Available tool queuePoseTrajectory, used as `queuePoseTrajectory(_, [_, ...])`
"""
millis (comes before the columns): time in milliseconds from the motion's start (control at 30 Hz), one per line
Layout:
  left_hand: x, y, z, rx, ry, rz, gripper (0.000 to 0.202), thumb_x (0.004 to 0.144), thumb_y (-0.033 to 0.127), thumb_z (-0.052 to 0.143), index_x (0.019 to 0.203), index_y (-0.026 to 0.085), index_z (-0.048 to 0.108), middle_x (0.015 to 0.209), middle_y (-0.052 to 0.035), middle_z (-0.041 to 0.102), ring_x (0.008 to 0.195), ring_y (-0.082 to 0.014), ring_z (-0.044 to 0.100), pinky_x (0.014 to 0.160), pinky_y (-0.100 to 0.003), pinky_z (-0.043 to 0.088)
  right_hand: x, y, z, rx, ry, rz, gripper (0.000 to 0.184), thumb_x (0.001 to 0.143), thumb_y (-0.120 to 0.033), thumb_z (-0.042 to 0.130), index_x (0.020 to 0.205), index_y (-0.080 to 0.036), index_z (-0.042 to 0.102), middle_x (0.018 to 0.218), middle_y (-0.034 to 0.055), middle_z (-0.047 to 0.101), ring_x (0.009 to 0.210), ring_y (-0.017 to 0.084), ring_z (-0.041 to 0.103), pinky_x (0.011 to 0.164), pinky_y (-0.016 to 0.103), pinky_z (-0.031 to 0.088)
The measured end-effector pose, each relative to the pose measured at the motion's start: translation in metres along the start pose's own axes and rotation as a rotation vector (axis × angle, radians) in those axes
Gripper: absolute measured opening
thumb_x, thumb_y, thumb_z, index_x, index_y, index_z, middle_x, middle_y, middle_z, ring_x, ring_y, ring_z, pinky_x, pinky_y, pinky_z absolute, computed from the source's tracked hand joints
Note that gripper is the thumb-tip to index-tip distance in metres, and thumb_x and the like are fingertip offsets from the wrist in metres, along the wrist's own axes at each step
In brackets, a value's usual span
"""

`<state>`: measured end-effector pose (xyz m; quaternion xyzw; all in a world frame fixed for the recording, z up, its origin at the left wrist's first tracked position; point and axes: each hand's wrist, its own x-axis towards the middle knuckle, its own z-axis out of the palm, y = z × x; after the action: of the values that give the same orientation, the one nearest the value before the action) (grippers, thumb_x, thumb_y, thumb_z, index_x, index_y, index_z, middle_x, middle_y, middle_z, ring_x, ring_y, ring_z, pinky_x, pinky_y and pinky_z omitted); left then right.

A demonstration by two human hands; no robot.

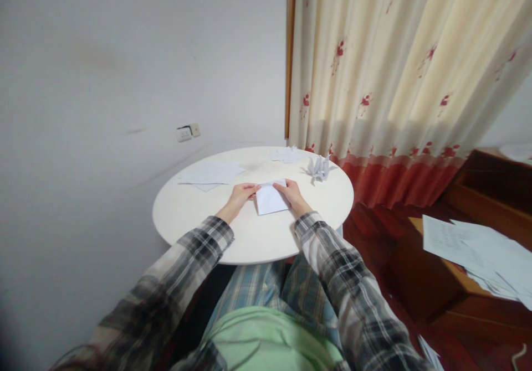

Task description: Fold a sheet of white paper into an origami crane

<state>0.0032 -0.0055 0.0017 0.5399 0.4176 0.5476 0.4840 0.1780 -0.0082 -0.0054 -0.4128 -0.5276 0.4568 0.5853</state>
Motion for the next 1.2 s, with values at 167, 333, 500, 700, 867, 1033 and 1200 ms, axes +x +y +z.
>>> queuePoseTrajectory(167, [0.0,0.0,0.0,0.016,0.017,-0.006,0.034,0.049,0.036,0.076,0.069,0.011,0.066,0.067,-0.0054,0.064,0.055,-0.0109,0.053,0.058,-0.026,0.042,0.0,0.0,0.0,-0.013,-0.005,-0.001,0.03,0.055,-0.037,0.07,0.072,-0.014,0.06,0.068,0.0038,0.067,0.057,0.014,0.057,0.052,0.024,0.043])
queuePoseTrajectory(333, [0.0,0.001,0.0,0.026,0.018,-0.011,0.034,0.048,0.036,0.076,0.068,0.01,0.066,0.064,-0.0046,0.063,0.053,-0.0098,0.052,0.055,-0.024,0.041,0.0,-0.001,0.0,-0.005,-0.013,-0.003,0.028,0.055,-0.036,0.069,0.071,-0.014,0.06,0.068,0.0033,0.066,0.057,0.014,0.056,0.053,0.025,0.043])
queuePoseTrajectory(500, [0.001,0.0,0.0,0.03,0.019,-0.015,0.033,0.048,0.036,0.076,0.067,0.011,0.065,0.064,-0.0042,0.063,0.053,-0.0098,0.052,0.055,-0.024,0.041,0.001,0.001,0.0,0.003,-0.017,0.009,0.029,0.055,-0.036,0.069,0.071,-0.014,0.06,0.068,0.0034,0.065,0.057,0.014,0.055,0.053,0.024,0.043])
queuePoseTrajectory(700, [0.0,0.001,0.001,0.03,0.029,-0.017,0.032,0.048,0.034,0.076,0.066,0.011,0.065,0.065,-0.0047,0.063,0.054,-0.0106,0.052,0.057,-0.026,0.04,0.002,0.001,0.0,0.003,-0.018,0.001,0.029,0.054,-0.036,0.069,0.071,-0.014,0.06,0.067,0.0034,0.065,0.057,0.014,0.055,0.053,0.024,0.042])
queuePoseTrajectory(867, [0.0,0.0,0.0,0.031,0.022,-0.011,0.032,0.049,0.035,0.075,0.067,0.01,0.065,0.065,-0.0047,0.063,0.055,-0.0102,0.052,0.056,-0.024,0.04,0.002,0.001,0.0,-0.036,0.006,0.003,0.03,0.052,-0.037,0.069,0.069,-0.013,0.059,0.065,0.0026,0.064,0.055,0.013,0.053,0.051,0.023,0.04])
queuePoseTrajectory(1033, [0.001,-0.001,0.0,0.031,0.028,-0.005,0.031,0.049,0.034,0.075,0.064,0.01,0.064,0.062,-0.0032,0.061,0.054,-0.0092,0.052,0.055,-0.023,0.04,0.005,0.005,-0.001,-0.047,0.038,-0.031,0.029,0.053,-0.037,0.067,0.068,-0.014,0.059,0.063,0.0009,0.062,0.055,0.012,0.052,0.052,0.023,0.038])
queuePoseTrajectory(1200, [0.002,-0.001,0.0,0.024,0.036,-0.01,0.029,0.05,0.033,0.074,0.065,0.01,0.064,0.063,-0.0032,0.062,0.054,-0.0092,0.052,0.055,-0.023,0.041,0.009,0.009,-0.004,-0.133,0.083,-0.078,0.028,0.057,-0.041,0.063,0.061,-0.015,0.054,0.055,-0.0022,0.055,0.052,0.01,0.046,0.048,0.021,0.033])
